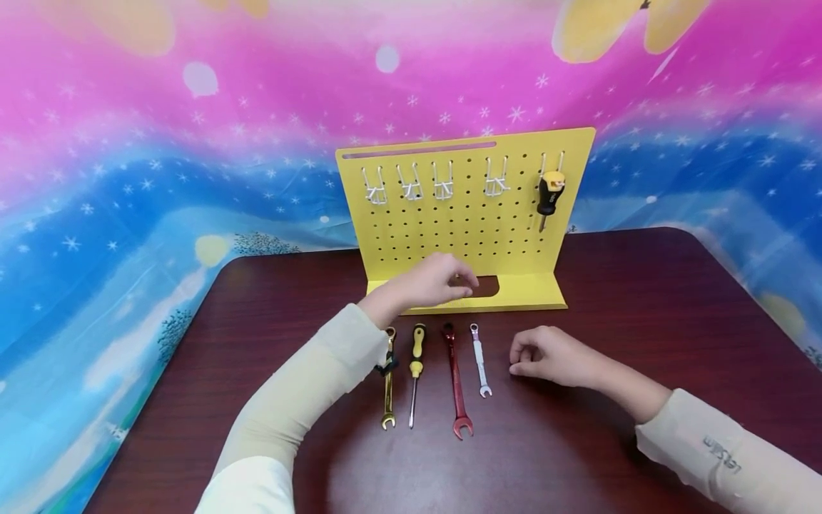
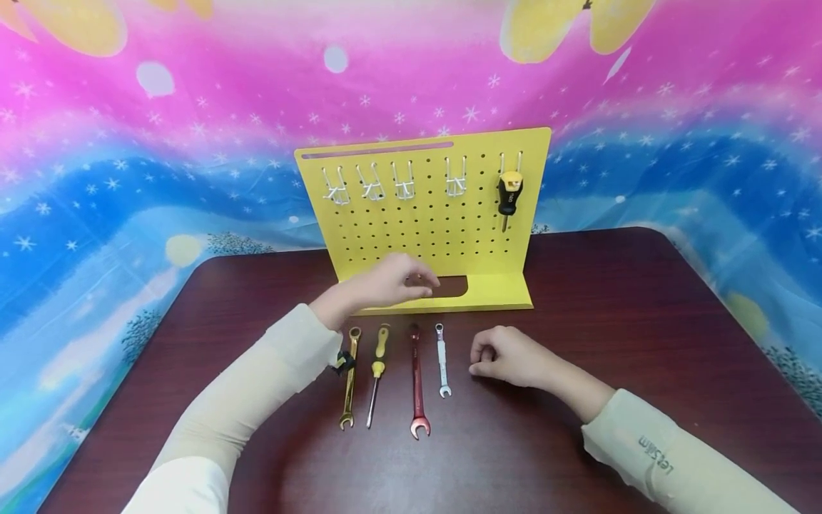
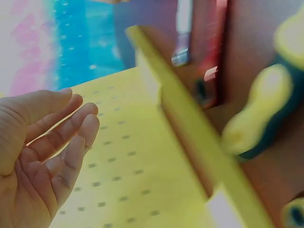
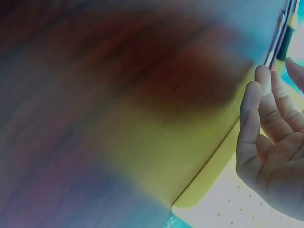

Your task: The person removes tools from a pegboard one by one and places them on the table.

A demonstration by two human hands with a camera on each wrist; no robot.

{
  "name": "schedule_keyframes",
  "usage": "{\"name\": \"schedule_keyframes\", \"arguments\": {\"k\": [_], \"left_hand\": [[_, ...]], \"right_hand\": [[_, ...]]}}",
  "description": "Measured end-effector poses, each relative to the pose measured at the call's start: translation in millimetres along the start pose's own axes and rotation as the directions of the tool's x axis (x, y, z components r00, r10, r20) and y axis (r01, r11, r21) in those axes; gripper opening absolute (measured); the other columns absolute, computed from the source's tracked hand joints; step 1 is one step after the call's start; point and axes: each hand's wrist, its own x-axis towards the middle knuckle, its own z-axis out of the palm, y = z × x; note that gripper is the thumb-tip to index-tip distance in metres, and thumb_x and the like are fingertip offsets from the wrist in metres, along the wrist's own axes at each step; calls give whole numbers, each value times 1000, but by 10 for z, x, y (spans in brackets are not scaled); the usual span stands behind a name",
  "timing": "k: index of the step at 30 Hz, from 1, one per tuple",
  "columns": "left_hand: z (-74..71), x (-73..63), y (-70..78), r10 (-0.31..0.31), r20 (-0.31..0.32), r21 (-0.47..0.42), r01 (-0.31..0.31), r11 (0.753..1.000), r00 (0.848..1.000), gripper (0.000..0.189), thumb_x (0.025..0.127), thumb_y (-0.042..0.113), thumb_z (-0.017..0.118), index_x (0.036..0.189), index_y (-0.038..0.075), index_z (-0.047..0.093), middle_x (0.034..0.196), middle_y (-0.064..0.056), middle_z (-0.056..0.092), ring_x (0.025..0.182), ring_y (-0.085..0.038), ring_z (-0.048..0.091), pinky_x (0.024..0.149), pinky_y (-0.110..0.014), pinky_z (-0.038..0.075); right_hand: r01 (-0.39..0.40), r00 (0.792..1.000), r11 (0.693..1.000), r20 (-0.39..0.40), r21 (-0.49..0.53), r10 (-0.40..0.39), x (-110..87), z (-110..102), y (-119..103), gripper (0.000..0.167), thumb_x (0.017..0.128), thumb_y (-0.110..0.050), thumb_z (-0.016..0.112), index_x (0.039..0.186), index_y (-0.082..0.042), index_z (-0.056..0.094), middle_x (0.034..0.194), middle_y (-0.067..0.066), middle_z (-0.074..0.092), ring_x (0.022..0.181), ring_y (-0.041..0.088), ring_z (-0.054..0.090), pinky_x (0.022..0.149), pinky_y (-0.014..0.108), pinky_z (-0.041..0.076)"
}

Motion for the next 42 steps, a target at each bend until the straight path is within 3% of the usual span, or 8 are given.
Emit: {"name": "schedule_keyframes", "arguments": {"k": [9, 16, 24, 30, 35, 42], "left_hand": [[-530, 84, 168, -3, -170, -33, -3, 999, 985, 26, 100, 17, 61, 121, 6, 69, 116, -5, 72, 101, -13, 66, 89, -25, 53], [-777, 204, 286, 12, -281, -121, -48, 992, 960, 25, 99, 16, 61, 121, 6, 70, 119, -8, 70, 101, -14, 68, 88, -25, 55], [-909, 346, 442, 3, -282, -143, -45, 989, 959, 26, 100, 18, 61, 122, 8, 69, 119, -4, 70, 98, -11, 68, 84, -21, 54], [-979, 485, 553, 2, -313, -152, -52, 987, 950, 26, 99, 17, 61, 123, 9, 69, 119, -2, 70, 103, -9, 66, 89, -19, 52], [-980, 635, 624, 6, -341, -200, -79, 977, 940, 27, 100, 17, 60, 124, 8, 68, 120, -4, 71, 104, -7, 65, 91, -15, 49], [-927, 796, 614, -21, -372, -212, -63, 975, 928, 27, 100, 16, 60, 124, 9, 68, 119, -2, 70, 106, -8, 64, 92, -14, 48]], "right_hand": [[-96, 987, 995, -132, -13, 93, -60, -330, 92, 6, 90, -17, 73, 89, -11, 71, 76, -4, 67, 64, 4, 54, 60, 23, 48], [-186, 944, 983, -279, -1, 178, -59, -589, 144, 9, 93, -17, 70, 95, -8, 72, 87, 4, 70, 70, 11, 54, 61, 25, 46], [-262, 894, 959, -346, 109, 284, 38, -765, 219, 26, 97, -23, 65, 110, -1, 69, 97, 18, 69, 74, 15, 61, 63, 29, 49], [-290, 842, 933, -407, 214, 355, 162, -842, 297, 37, 98, -31, 63, 119, -1, 65, 83, -7, 68, 73, 1, 61, 67, 26, 51], [-291, 798, 896, -431, 334, 420, 244, -885, 330, 46, 99, -36, 61, 130, -2, 60, 83, -27, 62, 78, -1, 62, 68, 18, 52], [-261, 765, 852, -441, 453, 469, 386, -876, 356, 52, 99, -38, 60, 138, -3, 55, 90, -28, 63, 80, -6, 62, 71, 15, 51]]}}
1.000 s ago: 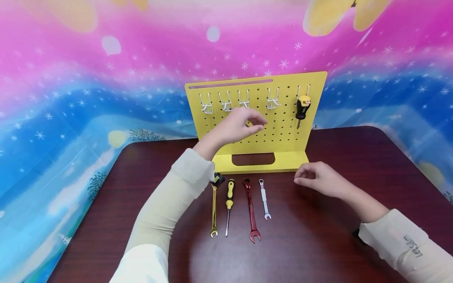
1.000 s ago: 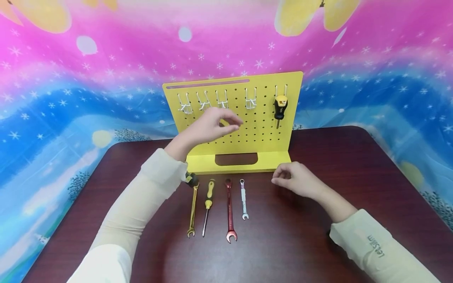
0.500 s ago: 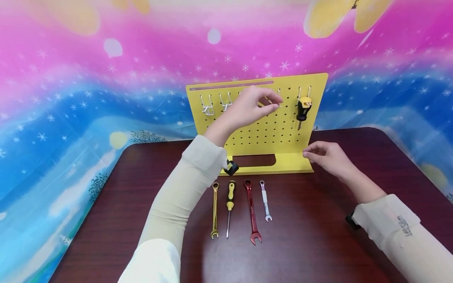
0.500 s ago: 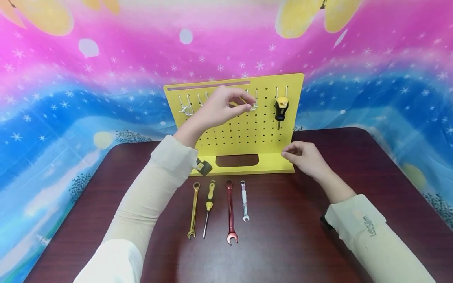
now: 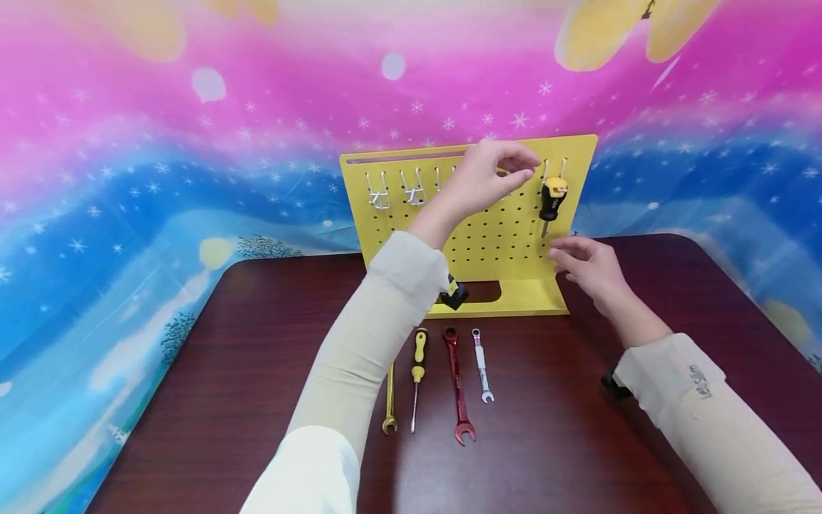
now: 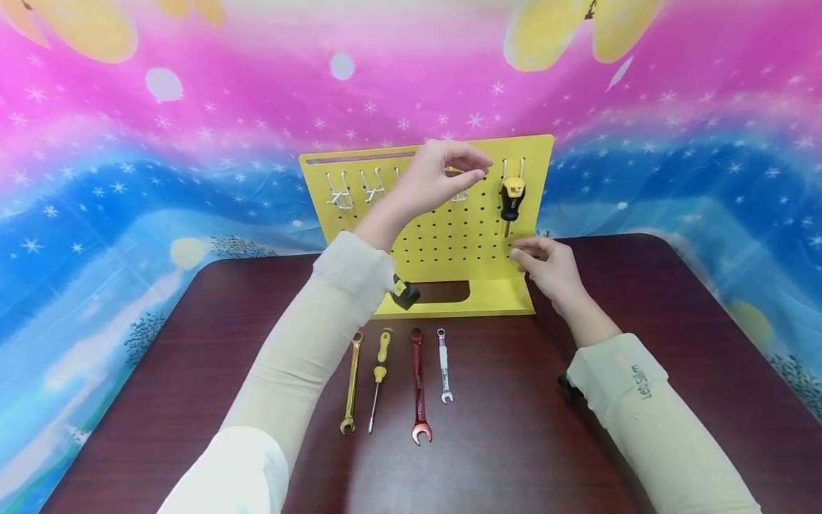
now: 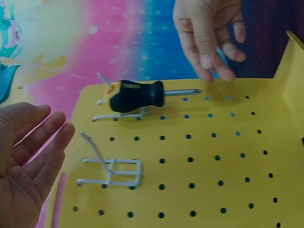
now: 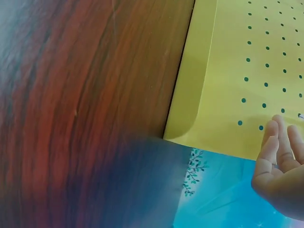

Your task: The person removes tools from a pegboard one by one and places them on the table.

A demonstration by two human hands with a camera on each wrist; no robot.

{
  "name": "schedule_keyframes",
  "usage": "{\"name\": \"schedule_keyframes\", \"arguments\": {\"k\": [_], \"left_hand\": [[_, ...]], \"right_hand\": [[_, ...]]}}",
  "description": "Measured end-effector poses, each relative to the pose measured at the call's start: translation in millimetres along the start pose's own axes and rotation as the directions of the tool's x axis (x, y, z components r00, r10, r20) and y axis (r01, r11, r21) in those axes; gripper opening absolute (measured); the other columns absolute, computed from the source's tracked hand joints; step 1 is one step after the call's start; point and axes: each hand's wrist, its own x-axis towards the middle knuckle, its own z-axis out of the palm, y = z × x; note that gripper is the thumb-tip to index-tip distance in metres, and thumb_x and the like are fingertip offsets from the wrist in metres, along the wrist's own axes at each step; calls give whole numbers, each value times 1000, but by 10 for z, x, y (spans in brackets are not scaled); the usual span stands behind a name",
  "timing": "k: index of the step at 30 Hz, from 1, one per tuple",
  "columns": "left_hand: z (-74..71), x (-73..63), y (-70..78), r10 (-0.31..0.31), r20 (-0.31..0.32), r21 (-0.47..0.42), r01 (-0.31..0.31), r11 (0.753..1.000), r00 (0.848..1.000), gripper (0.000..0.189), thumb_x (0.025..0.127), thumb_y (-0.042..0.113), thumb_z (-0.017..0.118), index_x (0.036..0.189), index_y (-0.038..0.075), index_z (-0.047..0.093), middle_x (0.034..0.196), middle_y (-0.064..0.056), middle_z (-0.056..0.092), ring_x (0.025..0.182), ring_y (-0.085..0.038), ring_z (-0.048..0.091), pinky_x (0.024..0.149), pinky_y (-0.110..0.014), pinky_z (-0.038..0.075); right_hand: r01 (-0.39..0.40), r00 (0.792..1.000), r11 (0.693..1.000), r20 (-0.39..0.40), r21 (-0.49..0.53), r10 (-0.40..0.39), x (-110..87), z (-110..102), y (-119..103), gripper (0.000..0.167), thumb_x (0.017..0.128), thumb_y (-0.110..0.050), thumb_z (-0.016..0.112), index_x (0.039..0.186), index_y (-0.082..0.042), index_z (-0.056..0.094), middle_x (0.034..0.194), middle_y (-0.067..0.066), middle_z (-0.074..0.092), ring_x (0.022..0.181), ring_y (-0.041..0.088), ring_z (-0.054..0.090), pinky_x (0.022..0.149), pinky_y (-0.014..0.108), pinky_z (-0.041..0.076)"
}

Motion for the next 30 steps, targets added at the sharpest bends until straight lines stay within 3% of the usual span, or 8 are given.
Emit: {"name": "schedule_keyframes", "arguments": {"k": [13, 24, 30], "left_hand": [[212, 45, -150, -63, 25, 33, 62, 998, 998, 34, 100, 17, 60, 133, 13, 62, 132, 0, 66, 117, -8, 61, 101, -16, 45], [316, 191, -99, -110, 78, 56, 106, 993, 991, 36, 101, 20, 59, 137, 18, 60, 137, 6, 62, 121, -7, 59, 93, -13, 49], [360, 212, -93, -86, 77, 115, 76, 990, 993, 36, 101, 21, 58, 137, 19, 59, 138, 6, 61, 123, -8, 58, 96, -13, 47]], "right_hand": [[59, 998, 993, -1, 104, -59, 79, 133, -10, 50, 98, -34, 62, 137, -4, 55, 90, -30, 66, 84, 0, 62, 70, 18, 50], [27, 999, 991, 29, 128, -31, 126, 113, -50, 49, 99, -36, 61, 137, -6, 55, 92, -24, 70, 87, 2, 64, 72, 20, 51], [56, 998, 990, 10, 127, -58, 141, 132, -44, 45, 99, -34, 61, 129, -2, 58, 88, -22, 71, 83, 2, 63, 69, 21, 51]]}}
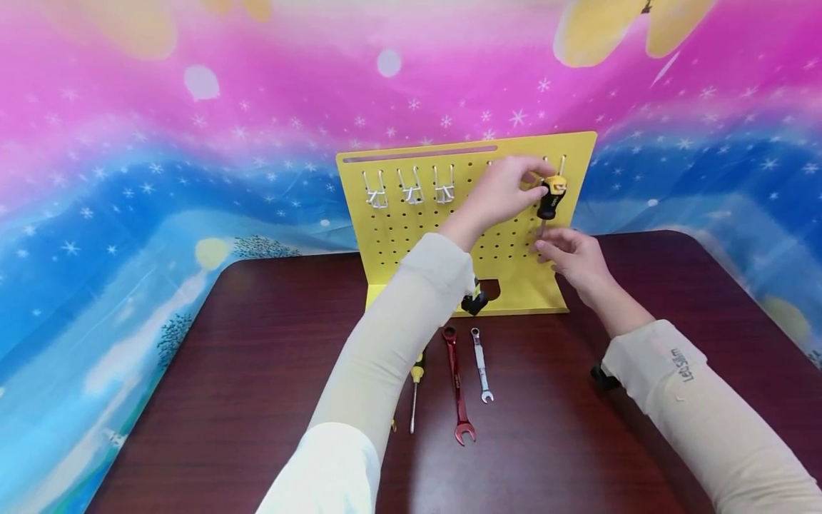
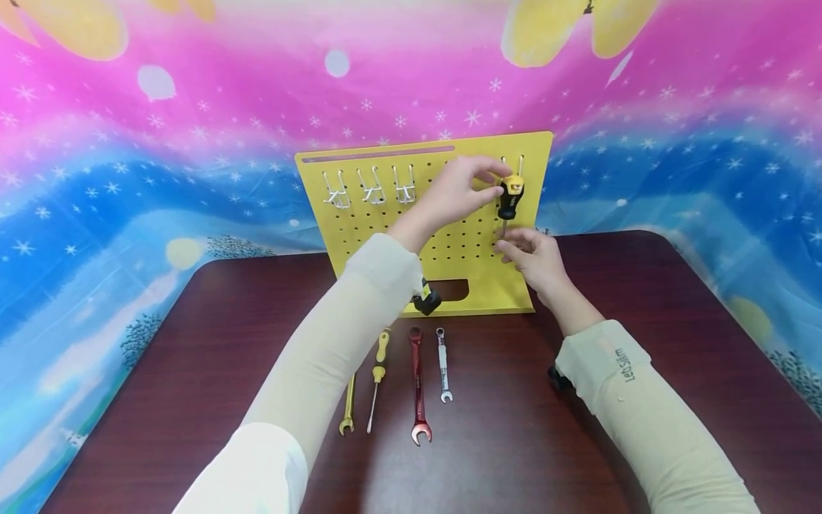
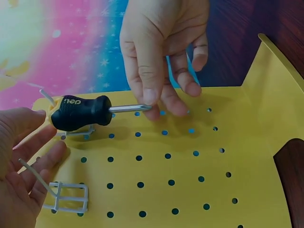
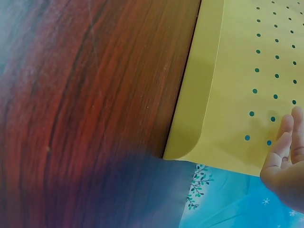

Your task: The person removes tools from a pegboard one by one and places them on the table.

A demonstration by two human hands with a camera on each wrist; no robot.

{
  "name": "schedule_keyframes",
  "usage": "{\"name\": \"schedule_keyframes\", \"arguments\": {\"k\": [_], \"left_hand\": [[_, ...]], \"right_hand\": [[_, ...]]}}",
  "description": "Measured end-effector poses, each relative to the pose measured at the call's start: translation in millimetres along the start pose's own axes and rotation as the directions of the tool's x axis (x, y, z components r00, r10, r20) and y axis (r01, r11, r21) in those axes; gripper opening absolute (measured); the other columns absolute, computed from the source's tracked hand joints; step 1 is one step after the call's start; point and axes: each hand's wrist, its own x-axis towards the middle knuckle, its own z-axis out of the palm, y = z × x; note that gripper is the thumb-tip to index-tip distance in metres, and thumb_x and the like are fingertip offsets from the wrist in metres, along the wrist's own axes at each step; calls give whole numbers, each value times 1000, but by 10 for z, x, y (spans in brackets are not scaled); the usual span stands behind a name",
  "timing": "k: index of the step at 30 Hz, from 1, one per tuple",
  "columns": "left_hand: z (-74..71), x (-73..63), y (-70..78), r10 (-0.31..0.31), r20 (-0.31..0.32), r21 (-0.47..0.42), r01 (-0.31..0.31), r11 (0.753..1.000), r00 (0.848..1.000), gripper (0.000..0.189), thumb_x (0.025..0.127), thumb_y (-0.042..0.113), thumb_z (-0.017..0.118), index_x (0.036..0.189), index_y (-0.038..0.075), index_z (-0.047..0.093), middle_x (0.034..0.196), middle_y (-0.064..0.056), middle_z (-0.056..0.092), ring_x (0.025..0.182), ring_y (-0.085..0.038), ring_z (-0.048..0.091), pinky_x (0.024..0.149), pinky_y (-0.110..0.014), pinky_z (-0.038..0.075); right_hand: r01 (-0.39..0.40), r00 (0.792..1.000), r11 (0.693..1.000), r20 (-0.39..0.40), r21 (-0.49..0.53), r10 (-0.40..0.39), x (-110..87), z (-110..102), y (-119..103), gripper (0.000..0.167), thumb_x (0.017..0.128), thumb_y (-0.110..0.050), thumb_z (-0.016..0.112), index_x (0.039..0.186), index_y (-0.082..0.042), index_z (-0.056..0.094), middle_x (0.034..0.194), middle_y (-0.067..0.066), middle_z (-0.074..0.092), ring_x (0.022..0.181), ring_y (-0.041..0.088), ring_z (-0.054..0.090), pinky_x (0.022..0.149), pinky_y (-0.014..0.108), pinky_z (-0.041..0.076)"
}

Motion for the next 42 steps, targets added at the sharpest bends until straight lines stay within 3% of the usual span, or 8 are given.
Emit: {"name": "schedule_keyframes", "arguments": {"k": [6, 15, 19, 23, 26, 31, 42], "left_hand": [[32, 22, 10, -16, -3, 56, 16, 998, 1000, 41, 99, 24, 61, 140, 22, 58, 139, 8, 60, 120, -6, 58, 96, -14, 46], [112, 41, 69, -67, -39, 202, 73, 977, 997, 42, 98, 34, 62, 140, 36, 56, 129, 15, 57, 101, -1, 55, 99, -30, 39], [130, 26, 57, -57, -56, 214, 68, 974, 997, 43, 98, 34, 62, 140, 36, 55, 130, 16, 59, 105, -1, 55, 105, -32, 37], [147, 21, 50, -61, -71, 212, 74, 974, 996, 43, 98, 37, 62, 140, 37, 54, 132, 17, 61, 113, 0, 56, 110, -34, 35], [163, 20, 48, -62, -82, 200, 78, 977, 995, 42, 97, 39, 62, 139, 37, 55, 131, 17, 63, 115, 0, 57, 107, -33, 35], [175, 18, 49, -59, -91, 188, 75, 979, 994, 41, 97, 39, 63, 137, 38, 56, 130, 17, 64, 114, 1, 57, 105, -32, 35], [167, -30, 61, -37, -72, 148, 47, 988, 997, 40, 96, 39, 64, 136, 36, 58, 129, 16, 64, 111, 1, 57, 120, -43, 21]], "right_hand": [[42, 998, 999, -38, -2, -42, 0, 7, -12, 39, 99, -32, 61, 118, 1, 62, 82, -22, 70, 78, 2, 63, 64, 21, 49], [134, 978, 990, -156, -37, -138, -5, 45, 2, 36, 97, -26, 65, 109, 8, 67, 74, -22, 68, 74, 3, 67, 64, 16, 50], [207, 951, 971, -207, -117, -227, -22, 43, 27, 31, 96, -22, 67, 105, 7, 71, 72, -26, 65, 72, -1, 65, 65, 13, 52], [271, 913, 933, -242, -236, -327, -61, 29, 36, 24, 95, -19, 69, 99, 3, 75, 71, -29, 62, 69, -9, 59, 61, 10, 46], [298, 899, 913, -240, -280, -367, -94, 27, 24, 22, 95, -18, 69, 98, 3, 75, 72, -19, 67, 68, -11, 55, 58, 10, 42], [306, 894, 898, -229, -316, -385, -134, 32, -3, 21, 95, -17, 68, 98, 3, 75, 78, 7, 73, 68, -11, 54, 60, 9, 42], [311, 899, 871, -179, -380, -400, -236, 27, -22, 24, 96, -23, 67, 99, 0, 75, 86, 19, 73, 75, -12, 51, 67, 14, 41]]}}
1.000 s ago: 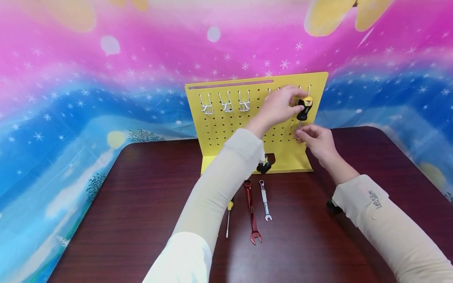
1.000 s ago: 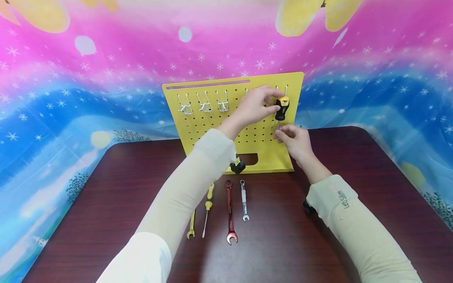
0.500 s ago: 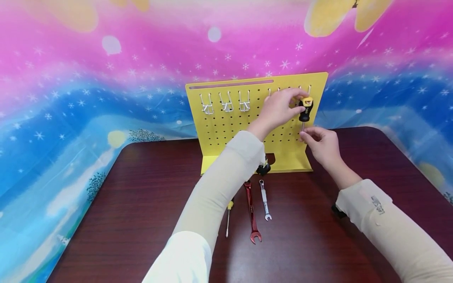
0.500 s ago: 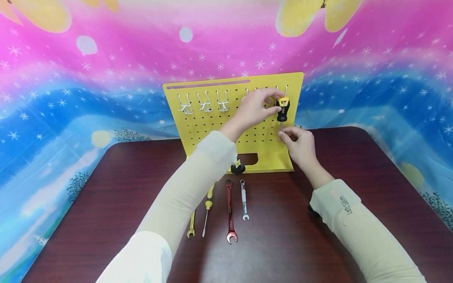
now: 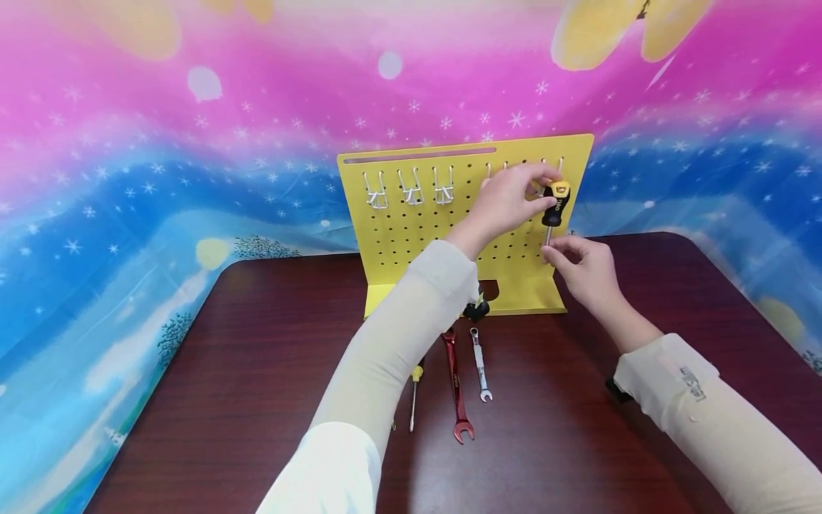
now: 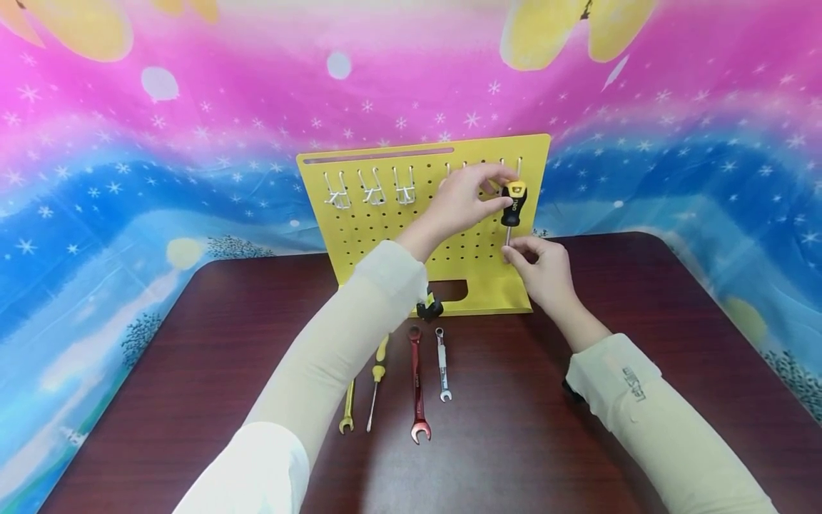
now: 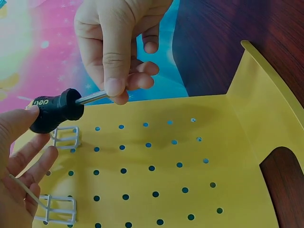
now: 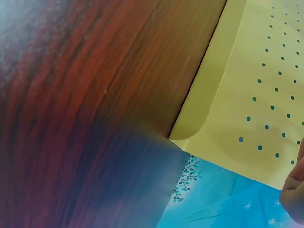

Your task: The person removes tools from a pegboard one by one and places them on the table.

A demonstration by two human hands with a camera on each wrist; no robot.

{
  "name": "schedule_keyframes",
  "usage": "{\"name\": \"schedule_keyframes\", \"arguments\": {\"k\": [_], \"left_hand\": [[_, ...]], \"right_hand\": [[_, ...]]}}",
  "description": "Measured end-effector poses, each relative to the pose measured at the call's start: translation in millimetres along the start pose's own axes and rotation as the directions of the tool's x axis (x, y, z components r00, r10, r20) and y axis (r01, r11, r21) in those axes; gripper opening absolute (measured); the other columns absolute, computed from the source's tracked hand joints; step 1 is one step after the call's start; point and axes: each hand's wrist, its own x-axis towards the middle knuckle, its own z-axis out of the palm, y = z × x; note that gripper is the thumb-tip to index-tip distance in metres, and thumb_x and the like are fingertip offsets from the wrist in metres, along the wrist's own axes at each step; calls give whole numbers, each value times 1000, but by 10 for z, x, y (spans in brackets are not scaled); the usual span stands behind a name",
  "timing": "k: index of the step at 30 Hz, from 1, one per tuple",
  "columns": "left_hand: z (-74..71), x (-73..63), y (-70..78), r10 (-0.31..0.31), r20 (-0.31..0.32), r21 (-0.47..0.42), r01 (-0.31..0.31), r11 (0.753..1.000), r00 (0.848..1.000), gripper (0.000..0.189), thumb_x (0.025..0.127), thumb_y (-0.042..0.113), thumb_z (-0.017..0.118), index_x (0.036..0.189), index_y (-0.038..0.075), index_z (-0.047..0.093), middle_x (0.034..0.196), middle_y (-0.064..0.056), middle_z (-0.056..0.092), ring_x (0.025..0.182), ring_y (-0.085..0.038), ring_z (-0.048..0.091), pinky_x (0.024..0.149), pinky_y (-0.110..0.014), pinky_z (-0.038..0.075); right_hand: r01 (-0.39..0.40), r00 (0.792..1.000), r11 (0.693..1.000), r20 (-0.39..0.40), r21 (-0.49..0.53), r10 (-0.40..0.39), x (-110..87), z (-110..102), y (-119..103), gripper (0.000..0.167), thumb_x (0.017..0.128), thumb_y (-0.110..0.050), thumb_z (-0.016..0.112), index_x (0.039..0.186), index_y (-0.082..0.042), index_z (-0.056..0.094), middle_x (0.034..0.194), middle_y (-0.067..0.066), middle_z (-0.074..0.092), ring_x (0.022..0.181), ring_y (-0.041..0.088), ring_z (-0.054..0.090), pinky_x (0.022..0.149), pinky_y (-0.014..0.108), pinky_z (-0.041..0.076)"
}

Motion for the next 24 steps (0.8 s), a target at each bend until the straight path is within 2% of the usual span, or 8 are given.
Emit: {"name": "schedule_keyframes", "arguments": {"k": [10, 15, 19, 22, 24], "left_hand": [[-32, -48, -1, 35, 10, -2, -35, 999, 999, 43, 97, 38, 62, 139, 32, 55, 131, 13, 63, 120, -2, 57, 114, -36, 34], [-44, -64, 3, 55, 9, -4, -55, 998, 998, 43, 98, 39, 61, 140, 31, 55, 134, 12, 62, 124, -3, 55, 113, -34, 36], [-63, -71, 38, 114, 23, -8, -114, 993, 993, 43, 99, 35, 60, 140, 26, 55, 136, 10, 61, 125, -5, 55, 108, -22, 39], [-72, -80, 82, 169, 30, -16, -168, 986, 985, 42, 99, 32, 60, 140, 21, 56, 135, 7, 61, 123, -8, 56, 102, -14, 39], [-75, -89, 113, 189, 32, -20, -188, 982, 981, 41, 99, 30, 61, 139, 19, 57, 134, 6, 62, 123, -9, 56, 100, -12, 39]], "right_hand": [[53, 999, 999, -8, 6, -53, -67, -66, -47, 20, 95, -18, 68, 97, 0, 75, 83, 21, 72, 73, -14, 53, 65, 9, 42], [77, 997, 997, -17, 19, -77, -76, -91, -66, 20, 94, -18, 69, 96, 1, 75, 78, 16, 72, 70, -15, 54, 64, 6, 43], [87, 996, 996, -29, 29, -86, -91, -98, -85, 19, 94, -17, 69, 96, 1, 75, 72, -5, 71, 70, -17, 54, 64, 6, 43], [101, 994, 994, -46, 39, -99, -115, -106, -89, 17, 93, -14, 70, 95, 2, 74, 71, -27, 63, 69, -18, 54, 63, 6, 42], [106, 993, 993, -56, 49, -104, -138, -118, -95, 15, 93, -13, 70, 95, 1, 74, 71, -35, 58, 68, -18, 55, 62, 5, 42]]}}
